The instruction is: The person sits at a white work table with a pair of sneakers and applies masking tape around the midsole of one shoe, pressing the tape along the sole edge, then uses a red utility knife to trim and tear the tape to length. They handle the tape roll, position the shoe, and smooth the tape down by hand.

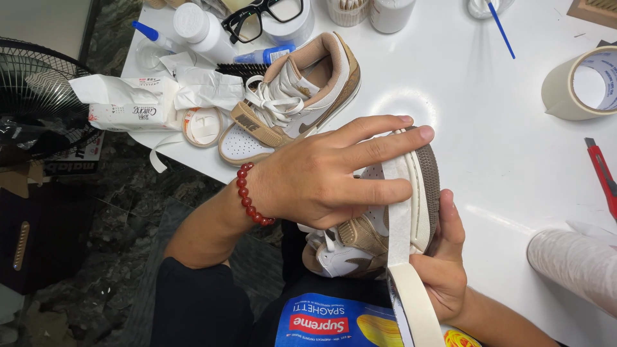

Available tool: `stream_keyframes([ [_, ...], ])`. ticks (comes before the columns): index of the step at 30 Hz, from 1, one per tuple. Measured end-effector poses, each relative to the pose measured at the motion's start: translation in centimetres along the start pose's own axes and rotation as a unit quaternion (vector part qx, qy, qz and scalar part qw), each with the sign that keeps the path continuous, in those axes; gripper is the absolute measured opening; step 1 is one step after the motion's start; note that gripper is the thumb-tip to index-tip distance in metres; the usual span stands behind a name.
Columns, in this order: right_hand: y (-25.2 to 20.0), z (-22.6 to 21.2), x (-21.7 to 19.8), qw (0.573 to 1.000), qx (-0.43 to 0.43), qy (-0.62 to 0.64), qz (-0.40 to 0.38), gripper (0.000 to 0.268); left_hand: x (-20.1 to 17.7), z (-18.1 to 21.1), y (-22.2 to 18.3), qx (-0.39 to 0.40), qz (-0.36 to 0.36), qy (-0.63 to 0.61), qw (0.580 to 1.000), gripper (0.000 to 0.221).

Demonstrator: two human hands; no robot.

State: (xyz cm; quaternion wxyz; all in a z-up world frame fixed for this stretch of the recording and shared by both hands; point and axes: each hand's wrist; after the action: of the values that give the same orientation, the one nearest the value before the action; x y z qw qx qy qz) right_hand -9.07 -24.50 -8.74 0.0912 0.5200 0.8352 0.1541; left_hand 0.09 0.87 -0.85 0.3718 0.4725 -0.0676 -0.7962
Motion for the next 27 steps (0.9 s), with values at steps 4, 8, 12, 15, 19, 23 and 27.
stream_keyframes([
  [4, -0.1, 0.1, -0.1, 1.000, 0.003, 0.009, -0.002, 0.021, -0.9, 0.0, 0.7, 0.019, 0.010, 0.012, 1.000, 0.036],
  [8, -0.3, 0.3, 0.0, 1.000, 0.011, 0.029, 0.005, 0.021, -0.7, -0.3, 0.6, 0.018, 0.027, 0.009, 0.999, 0.044],
  [12, -0.3, 0.3, -0.2, 0.999, 0.008, 0.031, 0.014, 0.023, -0.2, -0.6, 0.4, 0.022, 0.044, 0.003, 0.999, 0.047],
  [15, -0.4, 0.4, -0.7, 1.000, 0.005, 0.020, 0.014, 0.025, 0.1, -0.5, 0.6, 0.037, 0.074, -0.019, 0.996, 0.046],
  [19, -0.2, 0.3, -0.8, 1.000, 0.005, 0.016, 0.017, 0.026, 1.6, -0.7, -0.1, 0.037, 0.099, -0.012, 0.994, 0.046],
  [23, -0.4, 0.4, -0.8, 1.000, -0.002, 0.024, 0.020, 0.025, 1.9, -0.6, -0.7, 0.042, 0.117, 0.007, 0.992, 0.037],
  [27, -0.7, 0.6, -0.7, 0.999, 0.009, 0.038, 0.031, 0.024, 1.6, -0.4, -0.6, 0.050, 0.105, 0.048, 0.992, 0.030],
])
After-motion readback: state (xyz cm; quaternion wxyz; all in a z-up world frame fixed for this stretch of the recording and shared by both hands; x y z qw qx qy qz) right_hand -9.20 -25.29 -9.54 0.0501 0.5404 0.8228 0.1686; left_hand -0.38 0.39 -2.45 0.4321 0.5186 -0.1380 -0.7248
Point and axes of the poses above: each hand's wrist, its own y-axis towards the middle knuckle, its own x-axis out of the palm, z = x × y, and after that the axes turned 5 degrees about x, right-handed
